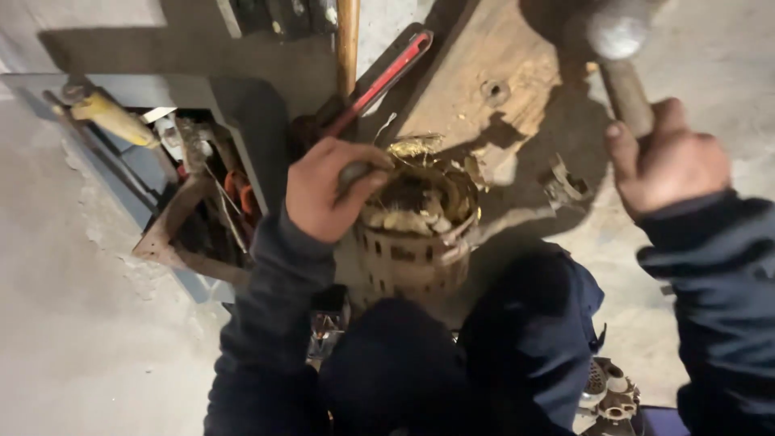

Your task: Disassembling an electric motor to extract copper windings using a hammer and a flathead screwdriver as a chisel.

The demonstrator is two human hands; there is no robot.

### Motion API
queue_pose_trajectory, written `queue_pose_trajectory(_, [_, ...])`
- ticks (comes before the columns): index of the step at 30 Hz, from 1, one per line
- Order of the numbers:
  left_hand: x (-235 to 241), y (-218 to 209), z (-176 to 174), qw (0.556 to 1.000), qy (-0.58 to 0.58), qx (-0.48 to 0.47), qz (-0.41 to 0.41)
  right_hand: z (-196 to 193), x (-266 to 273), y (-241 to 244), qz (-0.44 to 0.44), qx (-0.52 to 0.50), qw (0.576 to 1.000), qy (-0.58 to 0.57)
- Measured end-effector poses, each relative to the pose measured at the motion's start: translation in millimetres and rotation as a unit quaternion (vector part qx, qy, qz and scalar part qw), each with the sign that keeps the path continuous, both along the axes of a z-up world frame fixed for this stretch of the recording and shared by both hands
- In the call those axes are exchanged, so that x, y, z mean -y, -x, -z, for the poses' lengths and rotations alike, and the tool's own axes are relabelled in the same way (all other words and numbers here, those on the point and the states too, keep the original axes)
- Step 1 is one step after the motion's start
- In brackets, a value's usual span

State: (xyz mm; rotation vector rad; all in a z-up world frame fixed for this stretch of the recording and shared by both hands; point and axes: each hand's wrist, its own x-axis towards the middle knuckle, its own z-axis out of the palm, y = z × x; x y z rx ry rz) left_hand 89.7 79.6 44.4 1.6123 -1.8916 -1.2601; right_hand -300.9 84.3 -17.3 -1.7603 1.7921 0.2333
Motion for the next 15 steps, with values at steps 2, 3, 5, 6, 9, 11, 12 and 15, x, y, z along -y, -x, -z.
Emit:
queue_pose_trajectory(2, [-4, -2, 5, 1.000, -0.010, -0.011, -0.015, -5, 2, -2, 0.014, 0.001, 1.000, -0.019])
queue_pose_trajectory(3, [-6, -3, 6, 0.999, -0.013, -0.022, -0.026, -8, 2, -4, 0.030, 0.000, 0.999, -0.031])
queue_pose_trajectory(5, [-10, -6, 7, 0.999, -0.009, -0.016, -0.032, -5, -2, -6, 0.007, -0.020, 1.000, -0.019])
queue_pose_trajectory(6, [-13, -7, 6, 0.999, -0.005, -0.010, -0.035, -5, -5, -7, -0.013, -0.042, 0.999, -0.005])
queue_pose_trajectory(9, [-7, -4, -1, 0.998, -0.059, -0.012, -0.028, 27, -38, 22, 0.103, 0.082, 0.991, -0.025])
queue_pose_trajectory(11, [-7, 0, 2, 0.997, -0.075, -0.019, -0.027, 33, -44, 27, 0.113, 0.111, 0.987, -0.019])
queue_pose_trajectory(12, [-5, 2, 4, 0.996, -0.087, -0.027, -0.020, 35, -49, 30, 0.129, 0.138, 0.982, -0.008])
queue_pose_trajectory(15, [-4, 4, 14, 0.995, -0.091, -0.025, -0.018, 50, -67, 50, 0.120, 0.115, 0.986, -0.030])
